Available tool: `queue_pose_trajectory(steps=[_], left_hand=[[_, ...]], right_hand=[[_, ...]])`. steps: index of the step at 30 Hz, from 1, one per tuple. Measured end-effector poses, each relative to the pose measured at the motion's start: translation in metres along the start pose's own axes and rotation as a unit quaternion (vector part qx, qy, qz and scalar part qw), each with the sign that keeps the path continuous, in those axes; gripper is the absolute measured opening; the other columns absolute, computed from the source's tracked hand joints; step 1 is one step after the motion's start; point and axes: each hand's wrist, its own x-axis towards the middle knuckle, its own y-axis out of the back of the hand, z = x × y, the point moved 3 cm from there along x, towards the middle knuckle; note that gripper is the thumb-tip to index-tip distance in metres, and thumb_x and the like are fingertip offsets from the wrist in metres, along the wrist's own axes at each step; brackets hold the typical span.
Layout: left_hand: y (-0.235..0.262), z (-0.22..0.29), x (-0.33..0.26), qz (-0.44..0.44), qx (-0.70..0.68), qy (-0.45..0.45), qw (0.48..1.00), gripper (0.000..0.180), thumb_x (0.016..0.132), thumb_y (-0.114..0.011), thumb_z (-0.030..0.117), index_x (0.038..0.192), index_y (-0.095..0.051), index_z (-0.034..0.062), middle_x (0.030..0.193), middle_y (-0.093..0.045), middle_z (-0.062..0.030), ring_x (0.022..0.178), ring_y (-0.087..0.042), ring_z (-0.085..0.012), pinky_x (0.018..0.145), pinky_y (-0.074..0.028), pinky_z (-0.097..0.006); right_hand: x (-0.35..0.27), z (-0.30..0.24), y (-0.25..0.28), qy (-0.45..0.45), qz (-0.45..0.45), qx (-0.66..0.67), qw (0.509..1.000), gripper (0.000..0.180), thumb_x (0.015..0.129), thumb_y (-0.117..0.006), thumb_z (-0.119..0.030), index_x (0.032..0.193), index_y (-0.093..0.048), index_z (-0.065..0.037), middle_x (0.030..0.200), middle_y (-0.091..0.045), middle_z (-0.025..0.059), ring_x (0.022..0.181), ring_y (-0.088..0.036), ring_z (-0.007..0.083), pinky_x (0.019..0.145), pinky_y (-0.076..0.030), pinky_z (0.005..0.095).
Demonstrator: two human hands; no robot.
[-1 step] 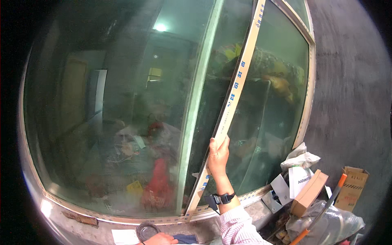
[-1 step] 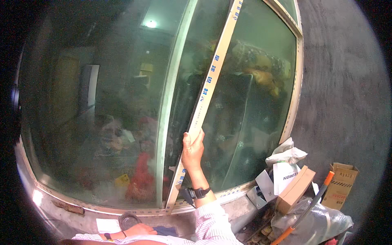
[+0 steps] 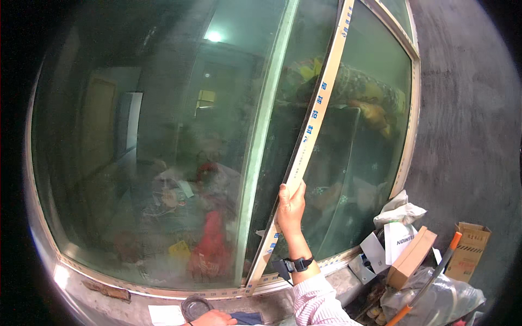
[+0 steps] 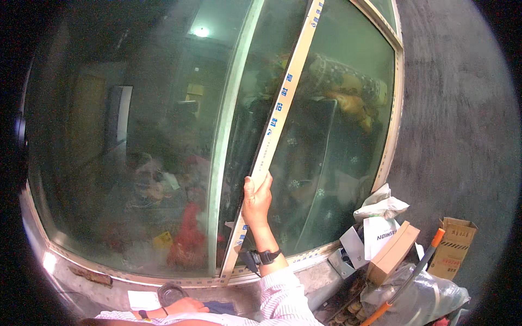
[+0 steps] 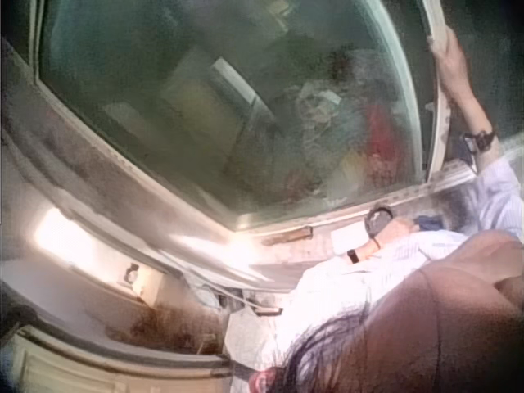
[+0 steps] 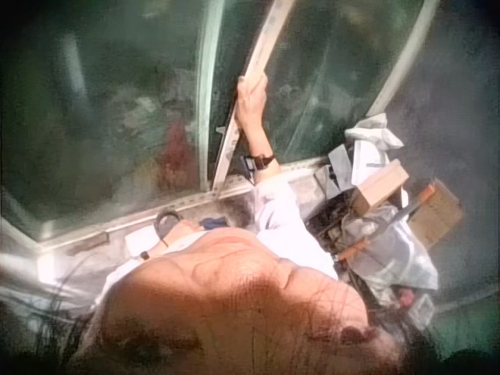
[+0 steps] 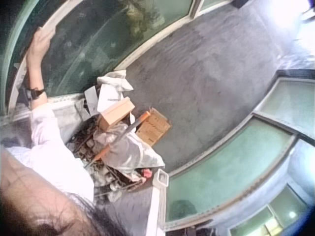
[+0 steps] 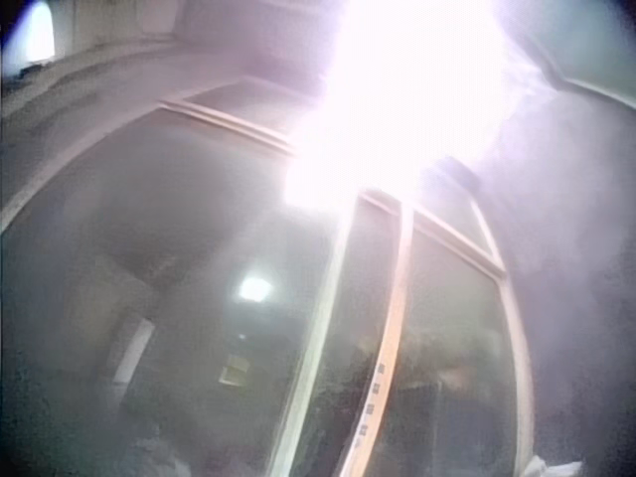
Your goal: The person wipes the sill and tracks of a window using a cloth and then slides the glass panels back and forth to check the movement.
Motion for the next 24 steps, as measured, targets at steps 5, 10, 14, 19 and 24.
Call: queue_pose_trajectory(steps=[5,10,14,19,24], left_hand=[[-0.006,0.0,0.002,-0.029,0.004,0.02,0.999,0.014,0.088,-0.046,0.024,0.091,-0.049,0.0107,0.074,-0.056,-0.011,0.074,-0.064,-0.0305,0.064,-0.051,-0.043],[-0.008,-0.008,0.005,0.017,0.015,-0.003,1.0,0.016,0.088,-0.046,0.024,0.092,-0.05,0.0097,0.078,-0.056,-0.0109,0.078,-0.063,-0.0306,0.066,-0.049,-0.043],[-0.004,-0.004,0.006,0.018,0.008,0.001,1.0,0.016,0.087,-0.047,0.024,0.089,-0.051,0.0091,0.078,-0.056,-0.0104,0.078,-0.062,-0.0303,0.066,-0.049,-0.043],[0.001,-0.001,0.005,0.012,0.012,0.006,1.0,0.015,0.087,-0.047,0.024,0.088,-0.052,0.0093,0.078,-0.056,-0.0101,0.077,-0.063,-0.0296,0.065,-0.049,-0.043],[-0.005,-0.003,0.001,0.05,0.01,-0.007,0.999,0.013,0.086,-0.048,0.022,0.088,-0.052,0.0093,0.077,-0.056,-0.0105,0.075,-0.063,-0.0298,0.064,-0.05,-0.043]], right_hand=[[0.002,-0.006,0.001,-0.011,-0.019,-0.01,1.0,0.051,0.094,-0.057,-0.033,0.129,-0.039,-0.002,0.103,-0.065,0.0233,0.099,-0.064,0.0369,0.082,-0.05,0.0406],[0.015,-0.003,0.022,0.003,-0.066,-0.158,0.985,0.056,0.089,-0.062,-0.038,0.128,-0.044,-0.002,0.11,-0.059,0.023,0.104,-0.06,0.0371,0.087,-0.047,0.0415],[0.044,-0.027,0.029,-0.005,0.0,-0.061,0.998,0.074,0.079,-0.072,-0.038,0.134,-0.041,0.0,0.113,-0.056,0.0163,0.1,-0.058,0.0303,0.09,-0.046,0.0416],[0.094,-0.035,0.0,0.076,0.046,-0.126,0.988,0.069,0.085,-0.067,-0.034,0.136,-0.036,0.001,0.123,-0.053,0.0262,0.11,-0.056,0.041,0.088,-0.047,0.0436],[0.095,-0.035,-0.004,0.1,0.057,-0.102,0.988,0.06,0.088,-0.063,-0.027,0.135,-0.037,0.0,0.113,-0.058,0.0247,0.102,-0.061,0.0383,0.084,-0.048,0.0427]])
